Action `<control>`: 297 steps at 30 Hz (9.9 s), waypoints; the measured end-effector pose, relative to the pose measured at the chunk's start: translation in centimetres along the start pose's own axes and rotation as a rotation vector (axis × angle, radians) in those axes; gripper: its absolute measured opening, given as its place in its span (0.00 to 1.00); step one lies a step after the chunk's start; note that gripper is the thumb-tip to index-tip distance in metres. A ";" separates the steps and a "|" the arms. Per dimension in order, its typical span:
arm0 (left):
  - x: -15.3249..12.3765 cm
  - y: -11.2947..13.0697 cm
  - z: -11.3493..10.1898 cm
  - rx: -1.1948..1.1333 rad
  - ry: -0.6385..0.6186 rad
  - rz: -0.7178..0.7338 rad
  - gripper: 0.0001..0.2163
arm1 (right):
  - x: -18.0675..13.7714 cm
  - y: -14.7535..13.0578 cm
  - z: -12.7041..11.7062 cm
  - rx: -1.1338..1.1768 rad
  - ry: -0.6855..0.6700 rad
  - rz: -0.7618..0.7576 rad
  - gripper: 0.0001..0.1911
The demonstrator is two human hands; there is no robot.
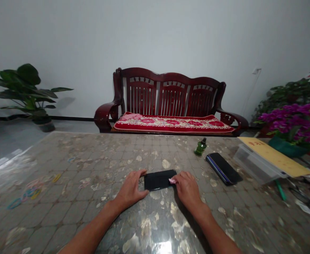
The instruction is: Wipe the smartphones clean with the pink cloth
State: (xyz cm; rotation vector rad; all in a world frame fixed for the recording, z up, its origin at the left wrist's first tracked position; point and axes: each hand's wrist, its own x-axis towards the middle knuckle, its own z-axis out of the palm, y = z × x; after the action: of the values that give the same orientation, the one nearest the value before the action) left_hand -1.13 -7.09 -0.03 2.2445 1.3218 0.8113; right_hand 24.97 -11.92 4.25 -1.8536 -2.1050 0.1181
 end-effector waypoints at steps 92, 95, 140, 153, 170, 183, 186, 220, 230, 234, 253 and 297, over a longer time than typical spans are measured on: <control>-3.5 4.2 4.0 0.314 0.092 0.562 0.07 | 5.1 -0.7 2.3 0.073 0.032 -0.167 0.12; -3.4 4.3 4.2 0.327 0.107 0.569 0.06 | 3.8 -0.9 2.7 0.172 0.028 -0.247 0.13; -1.6 4.8 4.3 0.327 0.017 0.499 0.08 | 7.1 2.0 3.3 0.071 0.131 -0.350 0.14; -1.4 4.9 3.9 0.306 -0.015 0.512 0.08 | 6.5 2.3 3.9 0.144 0.182 -0.361 0.12; -1.8 4.7 3.2 0.254 -0.181 0.435 0.25 | 6.4 2.7 3.4 0.198 0.138 -0.385 0.12; -2.1 4.9 3.3 0.254 -0.223 0.373 0.25 | 6.6 2.5 3.6 0.184 0.192 -0.308 0.11; -2.0 5.1 3.2 0.253 -0.229 0.356 0.22 | 6.2 2.3 3.4 0.199 0.140 -0.370 0.11; -0.9 5.2 3.5 0.341 -0.096 0.503 0.08 | 6.9 1.7 3.3 0.147 0.071 -0.422 0.13; -0.9 5.1 3.6 0.341 -0.109 0.492 0.08 | 7.2 1.9 3.2 0.116 0.112 -0.407 0.12; -1.0 4.9 3.9 0.338 -0.092 0.510 0.09 | 7.0 1.6 3.1 0.164 0.049 -0.466 0.12; -1.1 4.9 3.8 0.314 -0.085 0.500 0.08 | 7.5 2.0 3.5 0.005 0.199 -0.325 0.10; -0.7 4.9 4.0 0.401 -0.141 0.483 0.04 | 9.6 0.3 2.8 -0.100 0.045 -0.311 0.11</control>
State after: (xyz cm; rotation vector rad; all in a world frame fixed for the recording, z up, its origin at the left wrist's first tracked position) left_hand 4.39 -10.25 -0.22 2.9444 0.9478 0.5520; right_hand 23.53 -2.09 3.37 -1.5389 -2.3735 -0.1034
